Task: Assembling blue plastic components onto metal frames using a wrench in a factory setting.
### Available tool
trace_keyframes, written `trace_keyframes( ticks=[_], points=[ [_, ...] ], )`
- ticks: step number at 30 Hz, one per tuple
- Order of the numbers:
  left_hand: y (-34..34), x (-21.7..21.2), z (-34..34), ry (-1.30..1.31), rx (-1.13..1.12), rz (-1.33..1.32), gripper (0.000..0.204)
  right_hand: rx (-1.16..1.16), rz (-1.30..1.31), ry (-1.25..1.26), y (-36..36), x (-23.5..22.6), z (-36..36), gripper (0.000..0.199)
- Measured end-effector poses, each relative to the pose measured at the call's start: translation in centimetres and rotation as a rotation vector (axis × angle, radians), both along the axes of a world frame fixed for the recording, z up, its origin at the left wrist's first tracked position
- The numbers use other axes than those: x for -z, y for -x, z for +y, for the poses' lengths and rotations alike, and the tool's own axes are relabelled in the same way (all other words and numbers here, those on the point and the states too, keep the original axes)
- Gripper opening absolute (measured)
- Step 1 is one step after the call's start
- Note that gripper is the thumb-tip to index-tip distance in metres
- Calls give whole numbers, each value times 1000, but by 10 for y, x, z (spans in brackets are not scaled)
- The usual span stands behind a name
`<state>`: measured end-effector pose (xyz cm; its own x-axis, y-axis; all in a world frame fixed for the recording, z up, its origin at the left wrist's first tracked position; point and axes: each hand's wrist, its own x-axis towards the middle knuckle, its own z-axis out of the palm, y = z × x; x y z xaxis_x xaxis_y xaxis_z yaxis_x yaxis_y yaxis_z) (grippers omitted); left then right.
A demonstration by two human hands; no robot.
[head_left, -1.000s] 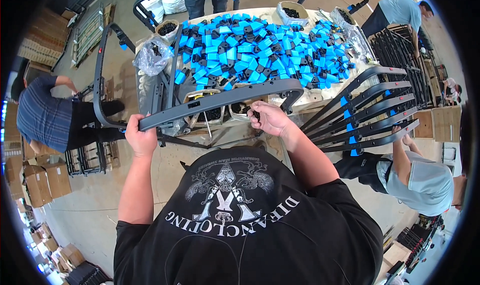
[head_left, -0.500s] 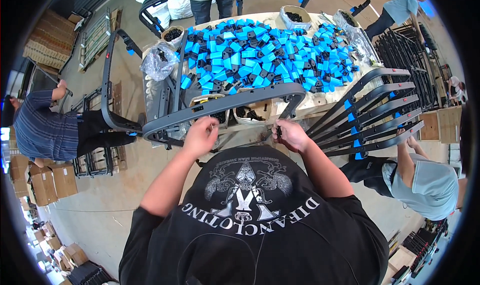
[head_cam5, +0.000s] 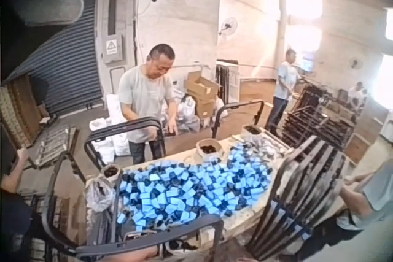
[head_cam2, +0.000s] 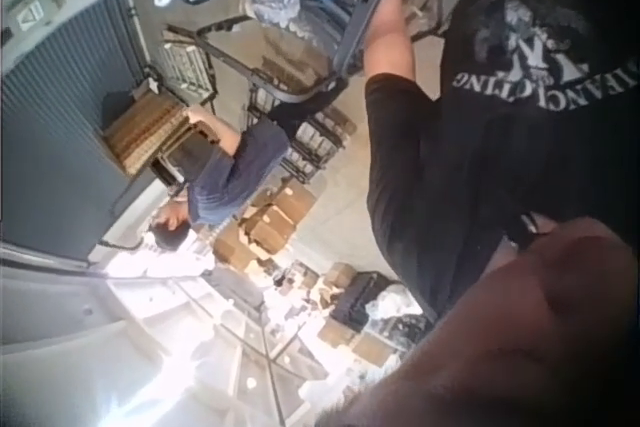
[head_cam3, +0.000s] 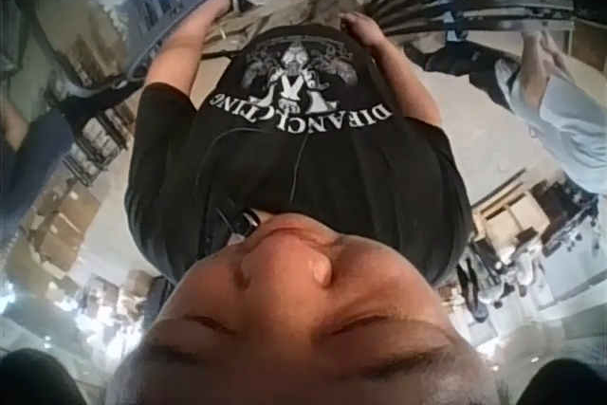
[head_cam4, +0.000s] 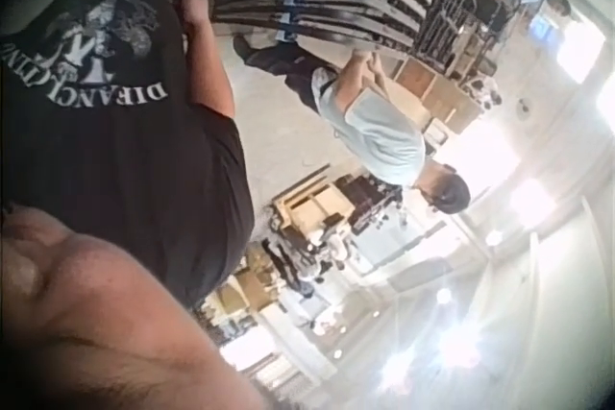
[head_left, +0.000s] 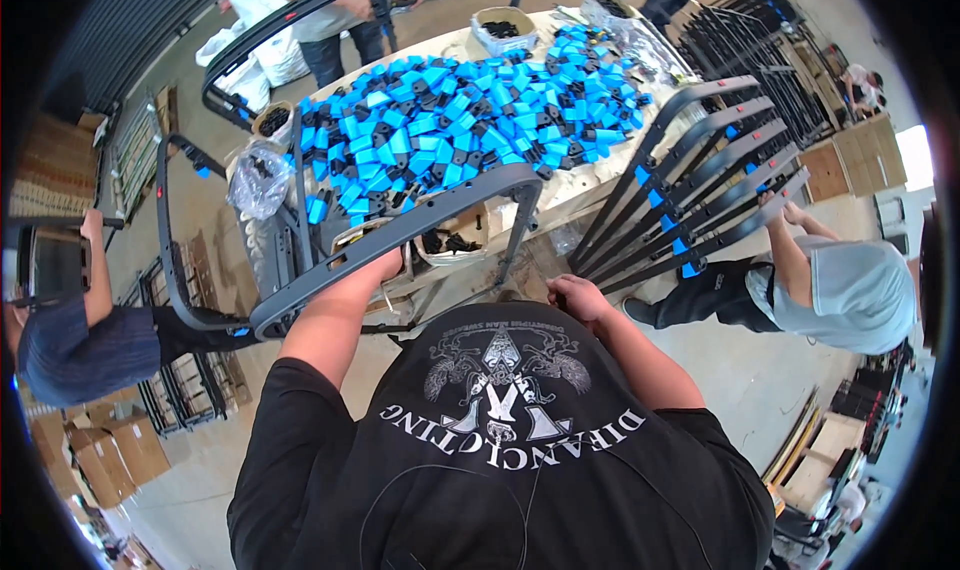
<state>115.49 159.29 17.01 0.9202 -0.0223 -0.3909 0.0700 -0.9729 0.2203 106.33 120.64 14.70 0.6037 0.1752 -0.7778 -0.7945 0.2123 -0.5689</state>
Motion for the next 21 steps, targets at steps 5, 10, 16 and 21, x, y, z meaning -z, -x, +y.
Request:
trace_keyframes(
  ticks=[5,10,16,21],
  points=[
    [1,58,19,-53,23,-30,40,1,-20,60,14,0,-10,14],
    [-2,100,37,27,52,-149,36,-22,-21,92,14,-1,-2,14],
    [6,87,31,57,26,-137,31,-67,-32,105,11,10,4,14],
    [4,93,42,105,14,-11,38,-134,-46,142,9,8,15,15]
  ],
)
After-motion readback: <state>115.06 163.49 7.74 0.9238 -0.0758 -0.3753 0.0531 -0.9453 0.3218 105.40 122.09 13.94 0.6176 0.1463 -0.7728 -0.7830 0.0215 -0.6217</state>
